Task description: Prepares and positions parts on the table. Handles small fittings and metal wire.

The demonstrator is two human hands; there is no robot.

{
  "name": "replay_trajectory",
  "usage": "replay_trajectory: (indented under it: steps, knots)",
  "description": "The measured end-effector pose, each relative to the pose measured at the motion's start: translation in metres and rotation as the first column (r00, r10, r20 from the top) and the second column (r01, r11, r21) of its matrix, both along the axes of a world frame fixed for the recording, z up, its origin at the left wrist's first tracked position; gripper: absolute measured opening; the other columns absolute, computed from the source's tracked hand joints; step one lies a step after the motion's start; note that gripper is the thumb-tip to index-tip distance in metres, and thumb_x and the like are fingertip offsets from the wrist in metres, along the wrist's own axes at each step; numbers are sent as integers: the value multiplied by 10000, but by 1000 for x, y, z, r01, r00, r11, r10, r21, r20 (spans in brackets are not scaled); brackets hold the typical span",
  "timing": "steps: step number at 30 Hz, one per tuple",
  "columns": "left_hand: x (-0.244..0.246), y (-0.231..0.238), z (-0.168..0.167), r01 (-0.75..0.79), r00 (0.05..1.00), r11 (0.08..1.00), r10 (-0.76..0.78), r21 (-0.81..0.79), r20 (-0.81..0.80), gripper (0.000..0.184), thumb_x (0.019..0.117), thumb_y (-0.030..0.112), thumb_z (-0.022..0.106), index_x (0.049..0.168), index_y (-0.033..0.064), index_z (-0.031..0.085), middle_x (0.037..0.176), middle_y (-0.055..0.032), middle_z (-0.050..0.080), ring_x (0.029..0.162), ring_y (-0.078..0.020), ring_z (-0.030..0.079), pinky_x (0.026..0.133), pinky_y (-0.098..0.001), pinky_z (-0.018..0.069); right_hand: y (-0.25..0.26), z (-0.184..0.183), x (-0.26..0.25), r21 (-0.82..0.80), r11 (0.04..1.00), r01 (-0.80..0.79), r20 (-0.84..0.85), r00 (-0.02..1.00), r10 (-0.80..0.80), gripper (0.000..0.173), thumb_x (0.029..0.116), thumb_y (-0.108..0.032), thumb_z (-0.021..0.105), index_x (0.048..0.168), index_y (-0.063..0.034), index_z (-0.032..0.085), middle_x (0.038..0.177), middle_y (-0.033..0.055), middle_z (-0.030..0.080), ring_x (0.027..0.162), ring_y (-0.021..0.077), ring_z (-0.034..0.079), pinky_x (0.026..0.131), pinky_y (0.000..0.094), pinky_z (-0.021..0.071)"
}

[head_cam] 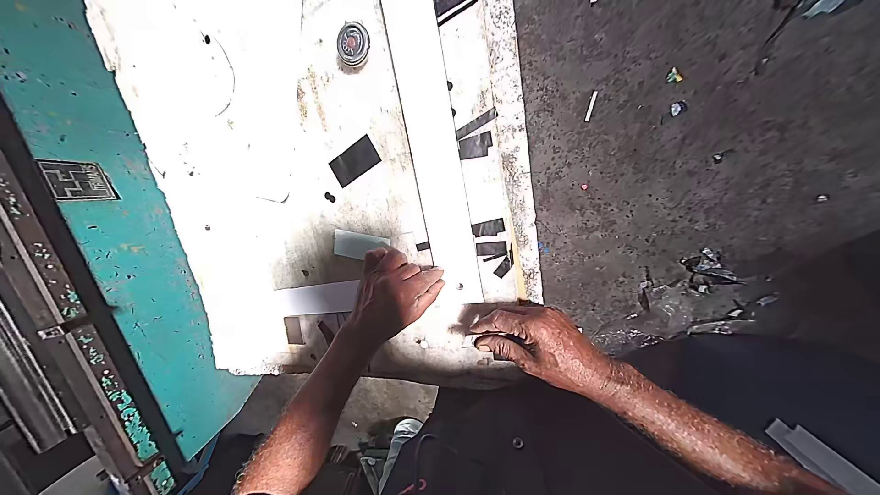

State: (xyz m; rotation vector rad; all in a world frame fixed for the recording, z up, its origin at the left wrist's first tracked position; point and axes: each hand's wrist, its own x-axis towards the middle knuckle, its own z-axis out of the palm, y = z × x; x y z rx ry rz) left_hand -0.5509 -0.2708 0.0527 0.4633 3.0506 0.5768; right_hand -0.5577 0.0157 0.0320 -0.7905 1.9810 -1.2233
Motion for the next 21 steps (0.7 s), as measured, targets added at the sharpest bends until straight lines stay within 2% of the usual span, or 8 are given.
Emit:
replay_trajectory:
  steps: [4, 8, 13, 21]
  knots:
    - [-5, 7, 7, -43, 996, 999, 44, -19, 79, 177, 973, 312, 648, 961, 253, 814, 720, 52, 697, 794, -141, 630, 876, -371, 431, 0, 0, -1, -1, 1000, -4, 6, 1000, 4, 299, 1032, -485, 562, 1130, -270, 746, 1032, -73, 760, 909, 75, 717, 794, 363, 593]
    - [-11, 9, 8, 20, 996, 998, -14, -59, 89, 186, 961, 265, 614, 892, 216, 780, 696, 44, 685, 740, -143, 619, 832, -363, 438, 0, -1, 0, -7, 1000, -1, 4, 1000, 1, 304, 1032, -489, 559, 1130, -268, 744, 1019, -66, 760, 908, 87, 718, 796, 376, 591]
    - [-9, 4, 3, 100, 993, 992, -96, -72, 66, 206, 996, 234, 566, 962, 173, 760, 728, 19, 680, 758, -164, 618, 841, -372, 432, 1, -1, 0, -16, 1000, 0, 11, 1000, 0, 308, 1032, -489, 559, 1129, -266, 748, 1023, -61, 761, 900, 87, 717, 783, 372, 591]
    - [2, -3, -16, 51, 999, 996, -52, 69, 8, 228, 1014, 237, 536, 967, 167, 748, 800, 16, 711, 822, -141, 630, 902, -368, 411, 3, -3, 0, -32, 999, 12, 12, 1000, -11, 312, 1032, -484, 564, 1140, -256, 747, 1022, -55, 762, 895, 90, 716, 785, 371, 587]
